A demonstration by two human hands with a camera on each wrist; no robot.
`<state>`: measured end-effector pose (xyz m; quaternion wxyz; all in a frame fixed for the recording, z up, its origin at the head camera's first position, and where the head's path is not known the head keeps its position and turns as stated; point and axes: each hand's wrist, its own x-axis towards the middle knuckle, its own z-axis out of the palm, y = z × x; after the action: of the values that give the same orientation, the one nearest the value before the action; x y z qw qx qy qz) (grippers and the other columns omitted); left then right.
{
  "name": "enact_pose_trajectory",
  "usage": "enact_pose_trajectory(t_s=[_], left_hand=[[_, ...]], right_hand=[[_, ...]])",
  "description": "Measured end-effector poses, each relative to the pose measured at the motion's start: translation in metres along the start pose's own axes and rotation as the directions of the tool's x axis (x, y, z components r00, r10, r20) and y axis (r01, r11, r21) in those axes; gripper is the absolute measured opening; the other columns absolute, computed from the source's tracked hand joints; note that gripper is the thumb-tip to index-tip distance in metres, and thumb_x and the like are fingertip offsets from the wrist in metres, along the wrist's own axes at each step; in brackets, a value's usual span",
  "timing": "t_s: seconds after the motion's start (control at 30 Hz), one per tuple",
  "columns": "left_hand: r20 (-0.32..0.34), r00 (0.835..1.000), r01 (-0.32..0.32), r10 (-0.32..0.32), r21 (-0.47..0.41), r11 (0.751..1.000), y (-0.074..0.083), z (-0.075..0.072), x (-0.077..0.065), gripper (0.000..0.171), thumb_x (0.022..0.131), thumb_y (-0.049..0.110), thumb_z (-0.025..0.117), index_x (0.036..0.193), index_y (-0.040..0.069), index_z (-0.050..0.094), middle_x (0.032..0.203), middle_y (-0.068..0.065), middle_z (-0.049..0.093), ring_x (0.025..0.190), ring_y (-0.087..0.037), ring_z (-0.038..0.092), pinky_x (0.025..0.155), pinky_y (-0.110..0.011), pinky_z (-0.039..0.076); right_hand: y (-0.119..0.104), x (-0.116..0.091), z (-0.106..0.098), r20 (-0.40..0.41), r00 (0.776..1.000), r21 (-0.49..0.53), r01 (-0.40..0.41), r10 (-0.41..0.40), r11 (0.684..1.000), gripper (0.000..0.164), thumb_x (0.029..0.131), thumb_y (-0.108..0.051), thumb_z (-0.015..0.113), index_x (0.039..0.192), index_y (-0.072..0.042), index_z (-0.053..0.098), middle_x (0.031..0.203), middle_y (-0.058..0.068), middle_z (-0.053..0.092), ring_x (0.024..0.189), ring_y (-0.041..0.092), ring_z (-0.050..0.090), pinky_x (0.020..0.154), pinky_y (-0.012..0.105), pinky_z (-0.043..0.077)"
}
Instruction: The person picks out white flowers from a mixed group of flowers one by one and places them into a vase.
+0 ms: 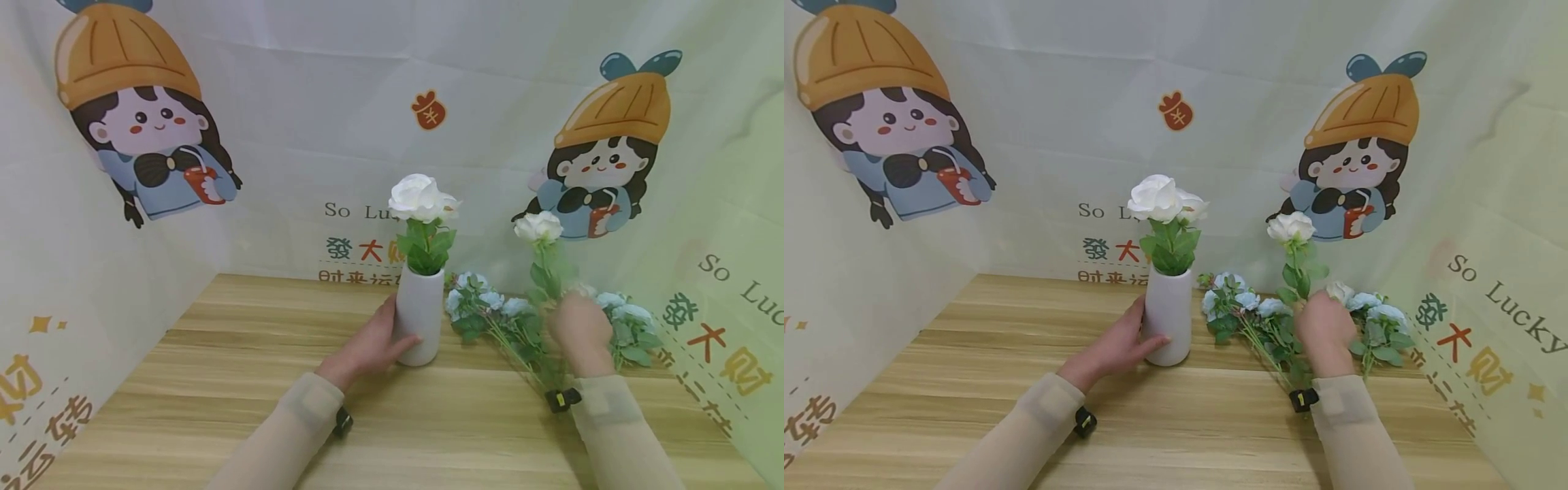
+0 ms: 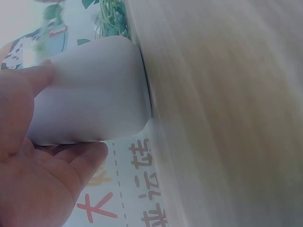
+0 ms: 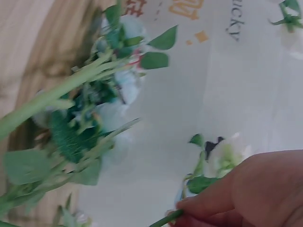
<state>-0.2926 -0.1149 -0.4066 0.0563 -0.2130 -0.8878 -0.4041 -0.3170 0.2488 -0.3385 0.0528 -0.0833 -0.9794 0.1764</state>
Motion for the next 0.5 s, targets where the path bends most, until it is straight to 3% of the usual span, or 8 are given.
enact_pose_trajectory(t_s=[0.1,0.23,0.37,0.5], left_hand=[[0.000,1.000,0.001,-0.001,-0.004,1.000,0.000,0.000,-0.001,0.094,0.106,0.030,0.075,0.171,-0.005,0.016,0.169,-0.034,0.037,0.157,-0.047,0.044,0.134,-0.060,0.035],[-0.001,1.000,0.004,-0.004,-0.009,1.000,0.000,0.000,-0.001,0.094,0.106,0.031,0.075,0.171,-0.005,0.017,0.169,-0.033,0.037,0.157,-0.047,0.044,0.134,-0.060,0.034],[-0.001,1.000,0.004,-0.004,-0.004,1.000,0.000,0.000,-0.001,0.093,0.106,0.030,0.075,0.170,-0.005,0.018,0.169,-0.033,0.038,0.157,-0.046,0.044,0.134,-0.059,0.035],[0.001,1.000,0.008,-0.008,0.005,1.000,0.000,0.000,-0.001,0.093,0.106,0.030,0.075,0.170,-0.004,0.018,0.168,-0.033,0.038,0.156,-0.047,0.045,0.134,-0.059,0.035]], right_hand=[[-0.006,-0.003,-0.003,-0.077,0.996,0.053,0.058,-0.054,0.997,0.037,0.107,-0.011,0.047,0.132,0.011,0.065,0.122,0.039,0.071,0.096,0.053,0.073,0.061,0.058,0.060],[-0.016,-0.012,-0.007,-0.182,0.972,0.105,0.169,-0.148,0.980,0.044,0.111,-0.011,0.039,0.140,0.010,0.065,0.136,0.037,0.068,0.107,0.054,0.072,0.072,0.062,0.063],[-0.026,-0.023,-0.011,-0.280,0.938,0.147,0.252,-0.205,0.956,0.043,0.116,-0.016,0.042,0.141,0.011,0.063,0.133,0.036,0.069,0.105,0.053,0.072,0.076,0.064,0.062],[-0.035,-0.030,-0.015,-0.386,0.889,0.163,0.328,-0.246,0.930,0.039,0.116,-0.016,0.045,0.137,0.010,0.065,0.126,0.035,0.071,0.103,0.052,0.071,0.081,0.067,0.060]])
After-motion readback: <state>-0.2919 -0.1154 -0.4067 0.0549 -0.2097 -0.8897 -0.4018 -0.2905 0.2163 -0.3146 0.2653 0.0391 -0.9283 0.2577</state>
